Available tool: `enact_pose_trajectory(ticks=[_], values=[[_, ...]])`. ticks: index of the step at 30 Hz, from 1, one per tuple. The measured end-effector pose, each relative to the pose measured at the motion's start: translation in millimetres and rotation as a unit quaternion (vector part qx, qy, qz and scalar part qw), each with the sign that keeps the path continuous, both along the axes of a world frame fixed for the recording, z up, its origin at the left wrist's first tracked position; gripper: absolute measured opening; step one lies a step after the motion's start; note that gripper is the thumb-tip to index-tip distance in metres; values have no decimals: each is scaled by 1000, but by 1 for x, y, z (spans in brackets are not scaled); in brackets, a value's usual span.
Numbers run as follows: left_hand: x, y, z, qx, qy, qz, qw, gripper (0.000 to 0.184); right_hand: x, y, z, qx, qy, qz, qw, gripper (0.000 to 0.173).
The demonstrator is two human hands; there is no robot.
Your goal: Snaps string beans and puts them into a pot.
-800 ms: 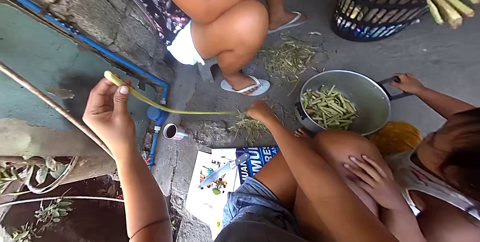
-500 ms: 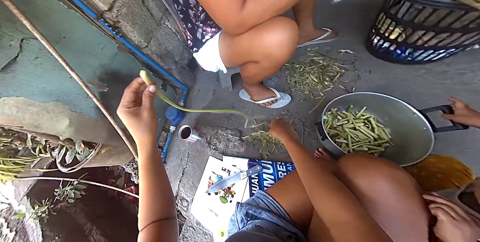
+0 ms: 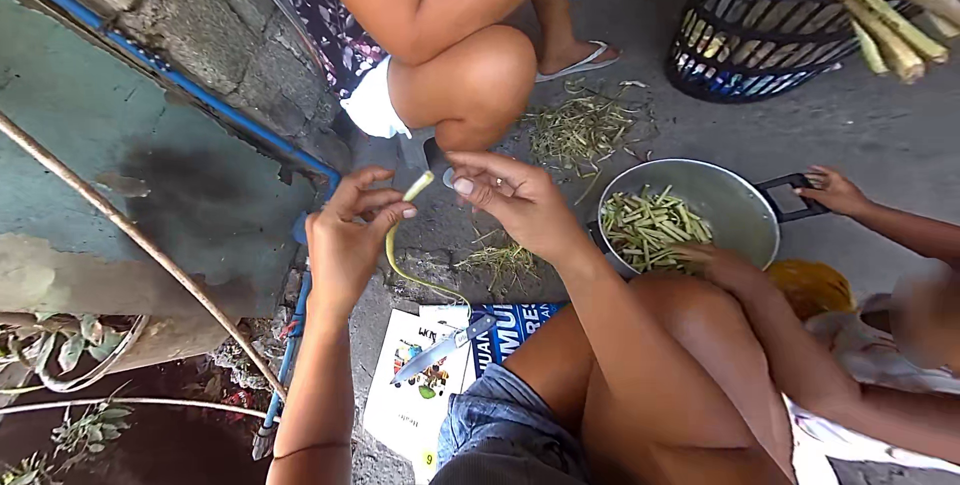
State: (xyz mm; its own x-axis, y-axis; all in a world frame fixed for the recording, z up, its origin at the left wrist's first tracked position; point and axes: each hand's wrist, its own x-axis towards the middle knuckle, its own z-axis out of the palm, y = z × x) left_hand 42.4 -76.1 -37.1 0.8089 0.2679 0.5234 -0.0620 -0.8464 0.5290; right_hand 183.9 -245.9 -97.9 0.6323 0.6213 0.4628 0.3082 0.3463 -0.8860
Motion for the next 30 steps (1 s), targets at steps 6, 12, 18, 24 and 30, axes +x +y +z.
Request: enact_pose_trajectory(ticks=[6,12,18,24,30], values=[[13,-29,-16,33,46,-42,998,42,-7,-5,5,26,47,17,998,5],[8,-32,-36,15,48,-16,999,22,4,-11,-2,25,103,38,994,7],[3,-34,-36,-1,54,2,999,24,9,-9,-9,10,90,19,996,9],[4,-31,-44,42,36,23,998,16,-3,-13,-2,-76,-115,-127,982,13],[7,-29,-42,118,55,27,991,17,-27,-6,7,-154,-433,-220,861,19]])
